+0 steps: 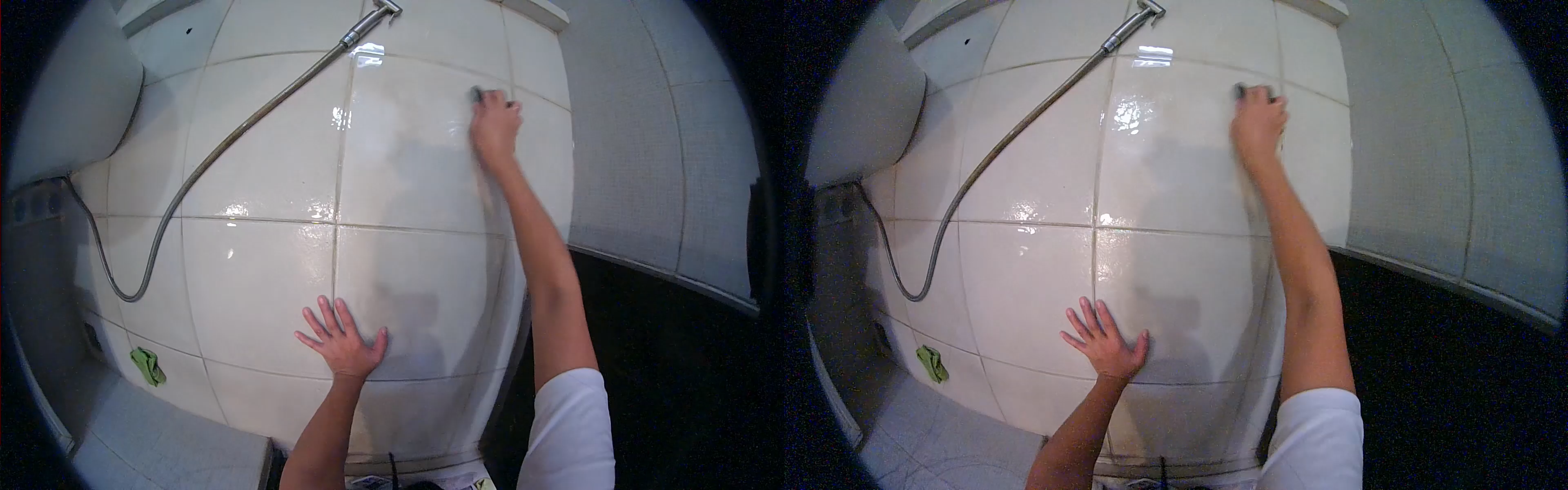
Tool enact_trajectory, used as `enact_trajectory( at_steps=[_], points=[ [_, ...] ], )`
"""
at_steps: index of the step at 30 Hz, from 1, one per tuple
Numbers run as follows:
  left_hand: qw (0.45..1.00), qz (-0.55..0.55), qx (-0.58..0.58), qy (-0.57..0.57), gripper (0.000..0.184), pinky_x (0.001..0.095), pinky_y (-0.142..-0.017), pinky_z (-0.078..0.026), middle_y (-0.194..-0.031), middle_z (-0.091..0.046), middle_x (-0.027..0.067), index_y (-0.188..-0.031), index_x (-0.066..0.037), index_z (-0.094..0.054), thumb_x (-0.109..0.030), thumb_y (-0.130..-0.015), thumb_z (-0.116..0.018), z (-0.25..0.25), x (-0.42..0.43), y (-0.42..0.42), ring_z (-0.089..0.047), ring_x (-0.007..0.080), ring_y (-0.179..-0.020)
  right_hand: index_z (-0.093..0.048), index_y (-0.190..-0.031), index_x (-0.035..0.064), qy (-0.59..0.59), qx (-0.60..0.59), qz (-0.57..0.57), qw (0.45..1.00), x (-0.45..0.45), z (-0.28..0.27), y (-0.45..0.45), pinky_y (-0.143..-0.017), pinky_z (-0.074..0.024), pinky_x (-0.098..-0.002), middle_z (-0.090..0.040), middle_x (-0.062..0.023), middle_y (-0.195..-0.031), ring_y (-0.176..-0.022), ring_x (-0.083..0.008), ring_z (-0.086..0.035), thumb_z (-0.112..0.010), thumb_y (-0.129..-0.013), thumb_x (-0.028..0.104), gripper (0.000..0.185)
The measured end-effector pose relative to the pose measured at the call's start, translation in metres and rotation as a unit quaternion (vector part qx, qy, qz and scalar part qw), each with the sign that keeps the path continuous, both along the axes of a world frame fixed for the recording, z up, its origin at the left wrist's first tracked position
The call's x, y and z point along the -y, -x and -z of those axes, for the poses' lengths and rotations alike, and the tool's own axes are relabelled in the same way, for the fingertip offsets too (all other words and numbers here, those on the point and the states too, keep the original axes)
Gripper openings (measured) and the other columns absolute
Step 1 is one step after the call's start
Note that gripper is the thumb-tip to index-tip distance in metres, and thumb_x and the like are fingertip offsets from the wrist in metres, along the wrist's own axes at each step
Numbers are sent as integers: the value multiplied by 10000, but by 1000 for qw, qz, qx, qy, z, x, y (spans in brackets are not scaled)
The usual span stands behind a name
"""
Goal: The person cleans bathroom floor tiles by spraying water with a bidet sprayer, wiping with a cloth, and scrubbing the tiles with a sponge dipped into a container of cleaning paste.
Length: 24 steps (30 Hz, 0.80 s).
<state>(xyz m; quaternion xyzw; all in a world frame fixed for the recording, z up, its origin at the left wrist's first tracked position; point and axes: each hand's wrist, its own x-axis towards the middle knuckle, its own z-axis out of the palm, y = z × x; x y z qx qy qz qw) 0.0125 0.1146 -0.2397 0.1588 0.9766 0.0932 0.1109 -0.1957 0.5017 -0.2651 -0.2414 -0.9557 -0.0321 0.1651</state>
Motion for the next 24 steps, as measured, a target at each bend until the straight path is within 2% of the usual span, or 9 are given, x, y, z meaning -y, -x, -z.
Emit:
enact_trajectory(
  at_steps=[3,5,8,11,15,18,20,22,24],
  points=[
    [1000,-5,-1,-6,991,749,-971,-5,-1515,-107,241,-1435,17,-197,-546,-729,-603,0,0,1,-37,512,-1372,-598,-1013,65,120,-56,-230,964,49,-10,-47,-804,-431,-462,-584,-128,-1033,-964,-380,-513,-562,-818,80,199],
    [1000,-1,-4,-8,990,751,-969,-3,-1515,-106,242,-1440,4,-194,-554,-731,-601,7,2,-2,-38,515,-1371,-598,-1032,62,118,-80,-238,961,-3,0,-56,-815,-435,-454,-595,-134,-1033,-950,-375,-529,-577,-805,61,228],
    [1000,-8,15,-12,994,750,-969,2,-1516,-103,239,-1445,-8,-189,-553,-727,-607,1,0,-1,-39,516,-1371,-576,-1150,40,75,-37,0,997,-49,-2,-22,-945,-394,-456,-580,-169,-1084,-1054,-360,-523,-521,-862,121,305],
    [1000,-10,14,-14,999,747,-971,8,-1520,-93,234,-1446,-7,-188,-552,-722,-611,1,0,0,-32,516,-1371,-548,-1188,30,-67,-131,15,989,-7,33,27,-988,-362,-470,-570,-180,-1129,-1086,-366,-512,-550,-842,144,364],
    [1000,-10,17,-14,1001,743,-975,12,-1523,-86,228,-1446,-9,-188,-550,-719,-614,-1,2,0,-24,511,-1374,-490,-1182,-21,249,-84,-187,947,169,3,61,-991,-351,-488,-540,-217,-1170,-1122,-398,-483,-569,-808,116,406],
    [1000,-14,10,-20,1006,742,-975,12,-1524,-84,223,-1447,-12,-188,-555,-715,-616,-1,-1,-1,-20,505,-1376,-412,-1269,-63,278,-41,-367,887,288,18,3,-1059,-296,-493,-418,-236,-1339,-1277,-399,-364,-539,-812,79,495],
    [1000,-18,10,-16,1005,741,-977,11,-1524,-90,217,-1447,-17,-191,-559,-715,-615,3,1,-2,-21,500,-1378,-500,-1211,-21,256,-53,-506,822,292,-7,-42,-1041,-330,-484,-487,-218,-1272,-1237,-404,-413,-537,-819,94,410],
    [999,-18,7,-26,990,751,-969,4,-1527,-93,201,-1448,-39,-203,-565,-714,-609,4,0,-1,-28,501,-1377,-526,-1186,-2,327,10,-403,855,237,-8,-46,-1031,-343,-473,-536,-208,-1208,-1192,-384,-464,-517,-823,82,373],
    [999,-31,11,-35,976,761,-962,-4,-1529,-97,184,-1450,-62,-216,-572,-713,-602,2,2,0,-35,502,-1375,-530,-1187,19,226,-74,-324,915,154,0,-49,-1015,-351,-465,-548,-190,-1204,-1122,-377,-503,-492,-858,92,339]
  ],
)
